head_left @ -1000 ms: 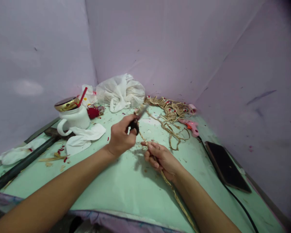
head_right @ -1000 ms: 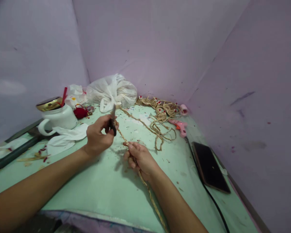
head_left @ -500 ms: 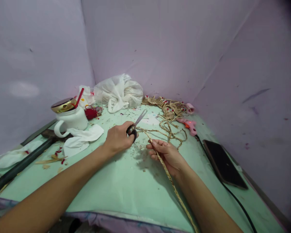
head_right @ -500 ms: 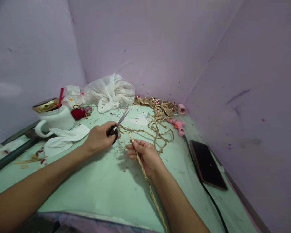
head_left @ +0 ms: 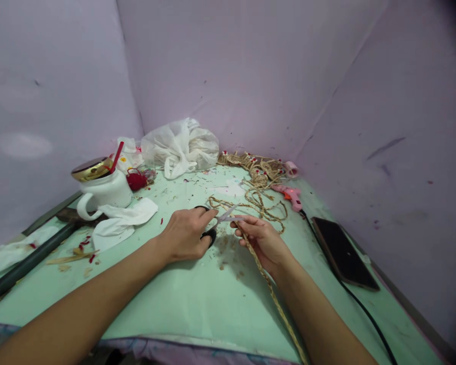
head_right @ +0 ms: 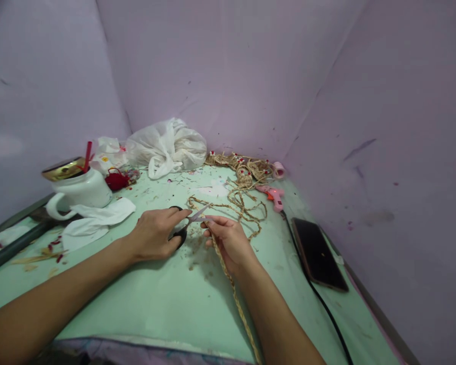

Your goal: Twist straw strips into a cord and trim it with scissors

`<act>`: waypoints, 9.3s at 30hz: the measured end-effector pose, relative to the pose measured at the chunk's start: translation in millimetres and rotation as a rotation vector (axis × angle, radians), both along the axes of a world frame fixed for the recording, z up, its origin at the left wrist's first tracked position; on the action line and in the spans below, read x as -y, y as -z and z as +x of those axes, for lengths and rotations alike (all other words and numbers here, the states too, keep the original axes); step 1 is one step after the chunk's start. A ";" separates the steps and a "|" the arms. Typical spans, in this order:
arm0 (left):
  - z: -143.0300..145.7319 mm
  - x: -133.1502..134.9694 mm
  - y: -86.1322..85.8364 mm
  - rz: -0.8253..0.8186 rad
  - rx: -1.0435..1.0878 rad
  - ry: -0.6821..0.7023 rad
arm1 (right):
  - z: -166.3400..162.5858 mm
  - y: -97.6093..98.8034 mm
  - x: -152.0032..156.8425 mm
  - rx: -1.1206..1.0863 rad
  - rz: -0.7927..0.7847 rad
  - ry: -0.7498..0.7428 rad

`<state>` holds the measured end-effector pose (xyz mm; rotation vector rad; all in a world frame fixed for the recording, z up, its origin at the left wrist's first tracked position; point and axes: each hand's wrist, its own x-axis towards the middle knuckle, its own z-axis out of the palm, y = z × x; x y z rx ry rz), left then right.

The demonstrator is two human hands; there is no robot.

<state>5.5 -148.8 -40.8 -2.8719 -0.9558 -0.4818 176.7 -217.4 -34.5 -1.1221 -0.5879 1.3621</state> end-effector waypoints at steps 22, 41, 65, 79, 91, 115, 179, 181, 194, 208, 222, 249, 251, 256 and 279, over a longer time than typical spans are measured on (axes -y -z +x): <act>3.1 6.2 -0.5 -0.225 0.095 0.036 | -10.8 5.9 1.1 0.078 0.109 0.085; 3.8 4.9 -1.6 -0.244 0.183 -0.030 | -9.5 6.8 1.1 0.095 0.119 0.066; -3.1 -2.3 -4.4 0.024 -0.090 -0.025 | 2.9 15.5 -1.8 0.838 0.300 0.122; -6.2 -3.3 -5.5 -0.011 -0.178 0.076 | 6.0 6.8 -0.6 0.778 0.166 -0.044; -8.9 -8.0 -1.7 -0.137 -0.124 0.092 | 7.4 3.8 0.1 0.618 0.105 -0.070; 18.3 -11.3 0.5 -1.480 1.334 -0.191 | -4.5 5.4 5.6 0.291 0.067 -0.335; -1.4 3.7 -4.0 0.019 -0.186 0.043 | 2.3 10.5 -3.8 0.564 -0.036 0.074; -1.3 3.8 -4.0 0.015 -0.198 0.041 | 2.4 11.1 -3.9 0.556 -0.042 0.071; -2.6 -0.5 -6.5 -0.206 0.022 0.012 | 2.5 6.6 -1.4 0.423 -0.009 0.072; 2.0 -0.2 -7.5 -0.334 0.163 -0.162 | -3.3 -0.7 -1.3 0.238 -0.038 -0.024; 1.7 5.5 -5.2 -0.168 -0.071 -0.091 | 3.1 0.1 -2.4 0.178 -0.073 -0.008; -1.6 -4.9 -1.7 -0.319 0.114 -0.074 | 3.1 3.4 -1.6 0.112 -0.060 -0.108; 0.4 -7.8 -3.2 -0.487 0.342 -0.142 | 3.4 3.3 -1.8 0.095 -0.068 -0.088; 8.9 -10.0 -6.4 -1.267 0.855 -0.262 | 1.7 3.6 -0.1 0.096 -0.056 -0.134; 23.6 -8.1 -7.2 -1.564 1.410 -0.223 | -11.1 10.7 9.3 0.169 -0.068 -0.493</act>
